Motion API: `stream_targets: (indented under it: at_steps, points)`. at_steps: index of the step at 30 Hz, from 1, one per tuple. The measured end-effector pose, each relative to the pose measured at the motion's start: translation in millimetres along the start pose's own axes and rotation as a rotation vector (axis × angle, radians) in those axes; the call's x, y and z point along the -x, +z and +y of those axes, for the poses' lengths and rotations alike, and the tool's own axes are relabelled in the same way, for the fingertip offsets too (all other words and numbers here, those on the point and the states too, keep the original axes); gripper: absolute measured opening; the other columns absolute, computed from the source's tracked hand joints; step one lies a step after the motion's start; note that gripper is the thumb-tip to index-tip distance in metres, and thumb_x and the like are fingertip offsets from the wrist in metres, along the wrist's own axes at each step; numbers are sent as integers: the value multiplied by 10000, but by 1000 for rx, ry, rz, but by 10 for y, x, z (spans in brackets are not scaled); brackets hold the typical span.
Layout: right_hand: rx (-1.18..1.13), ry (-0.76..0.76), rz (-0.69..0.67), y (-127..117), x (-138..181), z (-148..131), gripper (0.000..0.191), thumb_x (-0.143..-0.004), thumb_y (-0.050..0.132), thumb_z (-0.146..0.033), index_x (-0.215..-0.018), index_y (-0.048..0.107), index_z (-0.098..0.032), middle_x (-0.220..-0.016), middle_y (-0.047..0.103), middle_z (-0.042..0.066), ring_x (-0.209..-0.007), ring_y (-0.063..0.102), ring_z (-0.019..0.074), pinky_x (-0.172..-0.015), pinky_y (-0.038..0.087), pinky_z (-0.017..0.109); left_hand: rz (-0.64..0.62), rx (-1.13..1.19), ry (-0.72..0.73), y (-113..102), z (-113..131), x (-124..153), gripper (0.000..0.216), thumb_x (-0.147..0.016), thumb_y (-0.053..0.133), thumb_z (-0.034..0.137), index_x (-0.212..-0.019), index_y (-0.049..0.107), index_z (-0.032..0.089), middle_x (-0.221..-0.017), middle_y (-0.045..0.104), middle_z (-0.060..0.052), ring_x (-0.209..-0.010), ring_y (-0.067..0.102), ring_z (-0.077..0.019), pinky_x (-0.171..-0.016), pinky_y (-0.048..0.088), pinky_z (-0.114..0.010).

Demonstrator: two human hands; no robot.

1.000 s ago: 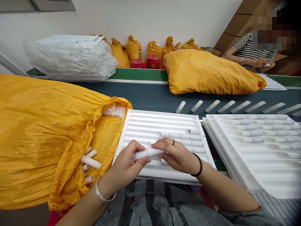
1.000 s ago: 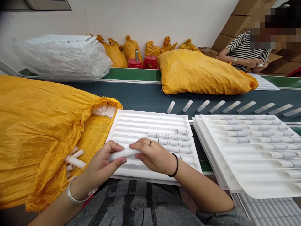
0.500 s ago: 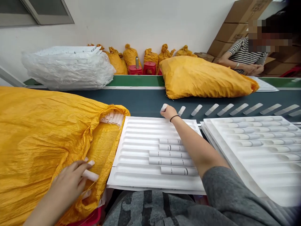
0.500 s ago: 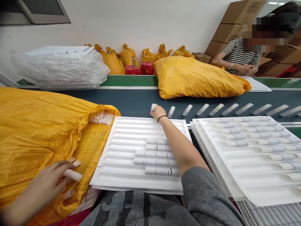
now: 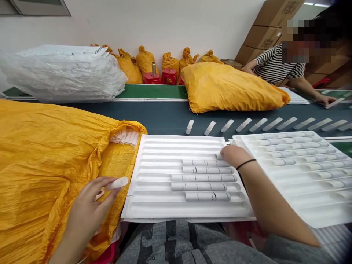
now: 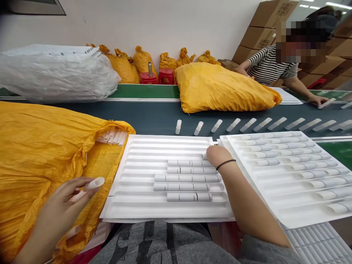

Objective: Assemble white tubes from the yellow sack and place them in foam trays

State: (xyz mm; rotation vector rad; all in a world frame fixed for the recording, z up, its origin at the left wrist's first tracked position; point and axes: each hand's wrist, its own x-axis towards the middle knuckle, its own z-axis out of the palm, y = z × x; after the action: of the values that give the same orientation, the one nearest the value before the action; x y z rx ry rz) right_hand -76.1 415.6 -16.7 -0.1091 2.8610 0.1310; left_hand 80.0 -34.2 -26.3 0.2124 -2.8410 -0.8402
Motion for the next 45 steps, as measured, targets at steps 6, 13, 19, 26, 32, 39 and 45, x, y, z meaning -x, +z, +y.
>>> stream_targets:
  at_steps: [6,13,19,26,32,39,45]
  points:
    - [76,-179,96,114,207,131,74,-789,553,-172,-783,618,-138,-903,627,152,-820,597,271,-725,448,370,38,450,185,244,670,-24,260,-793,650,344,-1030,618,243,-1063,625,-40,-995,573,-204,-837,470,-314]
    - [-638,-564,409,-129,889,-564,292,-898,492,-306,-1178,506,-224,-1075,627,88,-954,609,215,-783,507,327,-93,560,247,351,928,43,246,-794,663,254,-1037,628,249,-1042,646,-39,-993,586,-184,-911,446,-326]
    - [-1137,-703,158,89,1139,-1382,244,-909,503,-292,-1145,492,-231,-971,595,59,-848,588,171,-740,511,316,-64,1340,-75,432,1117,91,782,-767,699,260,-1385,233,376,-962,652,13,-901,648,-143,-817,516,-299]
    - [-1203,-780,347,90,1054,-1364,269,-912,515,-215,-1180,516,-242,-1037,579,58,-947,568,166,-821,483,318,-77,966,-16,288,985,72,256,-701,759,280,-910,634,204,-909,675,-15,-853,629,-140,-765,497,-230]
    - [-898,-938,409,2,938,-1280,301,-901,529,-196,-1201,523,-220,-1068,625,72,-972,584,173,-839,473,314,-358,545,202,221,937,126,309,-846,597,347,-1138,581,250,-1039,643,-16,-908,602,-151,-786,476,-252]
    - [-1061,-767,151,47,877,-1351,272,-912,510,-348,-1110,596,-182,-877,659,55,-730,597,144,-676,485,281,-214,450,334,299,857,149,211,-865,575,303,-1050,532,213,-953,612,-21,-864,594,-142,-699,484,-223]
    - [-1333,-610,-186,-9,851,-1384,348,-884,540,-432,-1083,607,-155,-719,621,26,-645,577,118,-611,488,238,-70,328,583,287,822,118,261,-857,579,178,-1100,485,195,-984,603,-43,-931,586,-143,-824,479,-244]
